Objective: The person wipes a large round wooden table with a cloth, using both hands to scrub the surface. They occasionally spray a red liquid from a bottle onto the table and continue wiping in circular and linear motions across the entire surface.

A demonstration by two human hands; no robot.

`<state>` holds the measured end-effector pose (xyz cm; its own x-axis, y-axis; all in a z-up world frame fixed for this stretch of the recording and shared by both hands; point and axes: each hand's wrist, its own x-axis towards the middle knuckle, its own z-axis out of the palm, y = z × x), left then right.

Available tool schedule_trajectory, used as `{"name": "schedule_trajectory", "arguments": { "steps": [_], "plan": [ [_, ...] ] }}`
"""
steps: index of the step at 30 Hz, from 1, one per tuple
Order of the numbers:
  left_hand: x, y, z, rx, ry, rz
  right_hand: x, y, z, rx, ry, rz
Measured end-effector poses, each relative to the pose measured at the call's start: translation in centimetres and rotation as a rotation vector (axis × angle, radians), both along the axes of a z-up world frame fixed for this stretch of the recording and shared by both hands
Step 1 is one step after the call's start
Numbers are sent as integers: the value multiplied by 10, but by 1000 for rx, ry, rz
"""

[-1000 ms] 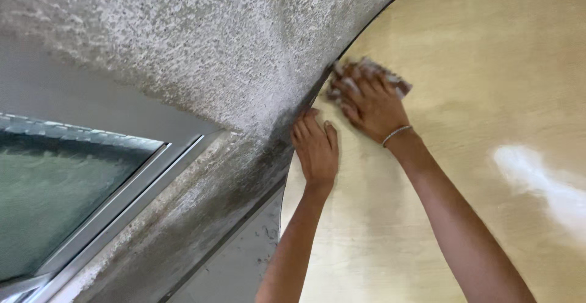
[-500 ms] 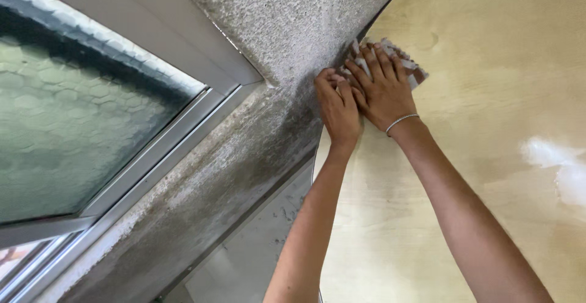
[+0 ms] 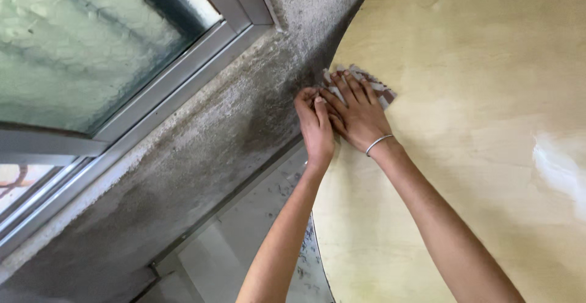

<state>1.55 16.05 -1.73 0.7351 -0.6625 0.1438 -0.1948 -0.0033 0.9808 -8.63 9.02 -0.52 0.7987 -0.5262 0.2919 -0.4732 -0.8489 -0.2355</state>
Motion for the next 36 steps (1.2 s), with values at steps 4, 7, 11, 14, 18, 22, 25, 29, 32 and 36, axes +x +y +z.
{"name": "schedule_trajectory", "arguments": {
  "steps": [4, 7, 11, 14, 18, 22, 25, 29, 32, 36],
  "plan": [
    [-21, 55, 4, 82, -123, 58, -7, 50, -2, 12, 37, 19],
    [-39, 84, 5, 80, -159, 46, -19, 82, -4, -42, 98, 19],
    [-59, 112, 4, 233, -387, -52, -36, 113, -8, -40, 188, 35],
    [-61, 115, 7, 438, -619, -187, -45, 117, -12, 42, 149, 64],
    [-61, 82, -2, 456, -795, -298, -57, 83, -16, 48, 160, 93],
    [-72, 24, -22, 427, -758, -335, -77, 32, -15, 43, 160, 50],
    [-72, -27, -31, 395, -803, -394, -84, -10, -14, -2, 185, -7],
    [-62, -90, -29, 378, -863, -473, -83, -64, -17, -43, 171, -75],
    [-59, -136, -26, 394, -911, -492, -82, -105, -23, -37, 128, -105],
    [-57, -201, -23, 406, -935, -486, -77, -160, -23, -40, 79, -131]
  ]
}}
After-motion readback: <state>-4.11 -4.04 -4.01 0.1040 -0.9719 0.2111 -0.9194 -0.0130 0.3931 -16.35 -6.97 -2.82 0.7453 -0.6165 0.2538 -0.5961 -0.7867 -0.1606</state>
